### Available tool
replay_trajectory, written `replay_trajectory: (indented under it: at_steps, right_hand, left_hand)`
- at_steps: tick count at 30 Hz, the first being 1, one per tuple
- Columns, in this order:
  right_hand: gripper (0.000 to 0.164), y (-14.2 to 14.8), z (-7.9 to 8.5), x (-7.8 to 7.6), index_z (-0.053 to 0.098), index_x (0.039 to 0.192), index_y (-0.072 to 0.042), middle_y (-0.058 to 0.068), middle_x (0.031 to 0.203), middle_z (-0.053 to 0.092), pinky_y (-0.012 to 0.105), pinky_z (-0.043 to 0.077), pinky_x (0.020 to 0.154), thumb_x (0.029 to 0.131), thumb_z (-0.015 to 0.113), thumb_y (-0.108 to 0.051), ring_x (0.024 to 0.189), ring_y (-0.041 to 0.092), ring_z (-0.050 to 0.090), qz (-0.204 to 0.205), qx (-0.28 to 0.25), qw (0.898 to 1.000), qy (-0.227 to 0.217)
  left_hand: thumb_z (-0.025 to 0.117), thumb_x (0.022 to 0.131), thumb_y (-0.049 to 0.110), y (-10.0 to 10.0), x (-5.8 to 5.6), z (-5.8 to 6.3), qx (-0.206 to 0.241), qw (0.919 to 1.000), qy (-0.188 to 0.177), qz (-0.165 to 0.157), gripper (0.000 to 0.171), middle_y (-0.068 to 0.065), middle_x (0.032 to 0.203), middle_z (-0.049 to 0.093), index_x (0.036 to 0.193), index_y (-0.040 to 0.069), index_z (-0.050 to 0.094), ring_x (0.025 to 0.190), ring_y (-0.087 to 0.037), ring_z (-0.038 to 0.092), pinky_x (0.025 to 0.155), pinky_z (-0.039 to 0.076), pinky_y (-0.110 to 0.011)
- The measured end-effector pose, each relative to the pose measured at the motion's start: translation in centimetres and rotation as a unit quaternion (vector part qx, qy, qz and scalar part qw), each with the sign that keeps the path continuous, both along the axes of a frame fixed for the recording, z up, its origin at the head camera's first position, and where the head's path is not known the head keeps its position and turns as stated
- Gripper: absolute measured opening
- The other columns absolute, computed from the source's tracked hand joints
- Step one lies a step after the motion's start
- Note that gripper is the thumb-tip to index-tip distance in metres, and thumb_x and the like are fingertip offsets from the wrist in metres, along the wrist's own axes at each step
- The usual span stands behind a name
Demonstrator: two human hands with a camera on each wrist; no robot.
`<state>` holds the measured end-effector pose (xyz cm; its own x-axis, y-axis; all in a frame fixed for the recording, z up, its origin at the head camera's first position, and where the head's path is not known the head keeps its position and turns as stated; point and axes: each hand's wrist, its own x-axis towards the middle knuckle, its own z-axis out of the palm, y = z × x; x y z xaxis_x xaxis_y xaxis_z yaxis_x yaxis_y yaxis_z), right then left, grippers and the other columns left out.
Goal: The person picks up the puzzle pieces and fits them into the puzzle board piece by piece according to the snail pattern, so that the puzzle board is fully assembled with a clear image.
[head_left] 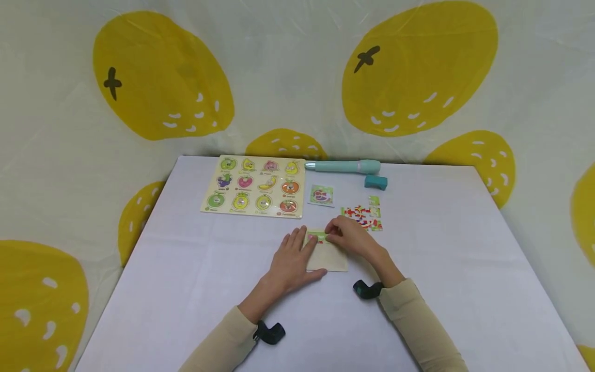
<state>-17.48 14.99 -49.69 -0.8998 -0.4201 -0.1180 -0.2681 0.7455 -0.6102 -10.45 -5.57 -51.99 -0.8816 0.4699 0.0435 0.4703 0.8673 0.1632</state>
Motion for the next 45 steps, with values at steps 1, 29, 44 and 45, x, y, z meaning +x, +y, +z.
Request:
replay_trajectory:
  at_steps: [1, 29, 44, 45]
  right_hand:
    - [0.012, 0.0, 0.0, 0.0, 0.066, 0.096, -0.014, -0.002, 0.088, 0.061, 0.025, 0.048, 0.072, 0.086, 0.068, -0.021, 0.078, 0.012, 0.054, 0.001, -0.001, 1.0, 0.002]
    - [0.023, 4.1, 2.2, -2.7, 0.066, 0.106, -0.012, 0.004, 0.095, 0.064, 0.028, 0.048, 0.07, 0.088, 0.065, -0.026, 0.084, 0.018, 0.055, -0.066, -0.014, 0.997, 0.047]
    - [0.038, 7.6, 2.1, -4.7, 0.06, 0.118, -0.009, 0.009, 0.112, 0.061, 0.033, 0.05, 0.074, 0.088, 0.064, -0.032, 0.095, 0.023, 0.054, -0.117, -0.009, 0.993, 0.031]
    - [0.039, 7.8, 2.0, -4.8, 0.06, 0.119, -0.009, 0.009, 0.113, 0.06, 0.034, 0.051, 0.076, 0.088, 0.064, -0.032, 0.096, 0.024, 0.054, -0.12, -0.009, 0.992, 0.029]
  left_hand:
    - [0.041, 0.081, 0.075, 0.0, 0.0, 0.0, 0.004, 1.0, -0.001, 0.002, 0.088, -0.014, 0.157, 0.019, 0.147, 0.018, 0.032, 0.144, -0.031, 0.021, 0.119, 0.022, -0.045]
    - [0.036, 0.08, 0.079, 0.1, -0.1, -0.5, 0.007, 0.9998, -0.014, 0.014, 0.088, -0.013, 0.158, 0.016, 0.147, 0.022, 0.031, 0.146, -0.028, 0.016, 0.121, 0.019, -0.042]
    - [0.044, 0.081, 0.074, 0.1, 0.0, -0.3, 0.029, 0.9995, -0.009, 0.012, 0.086, -0.015, 0.157, 0.019, 0.146, 0.02, 0.034, 0.145, -0.031, 0.018, 0.119, 0.021, -0.044]
    - [0.045, 0.081, 0.074, 0.1, 0.0, -0.3, 0.03, 0.9994, -0.008, 0.012, 0.086, -0.015, 0.156, 0.02, 0.146, 0.02, 0.034, 0.145, -0.031, 0.019, 0.119, 0.021, -0.045]
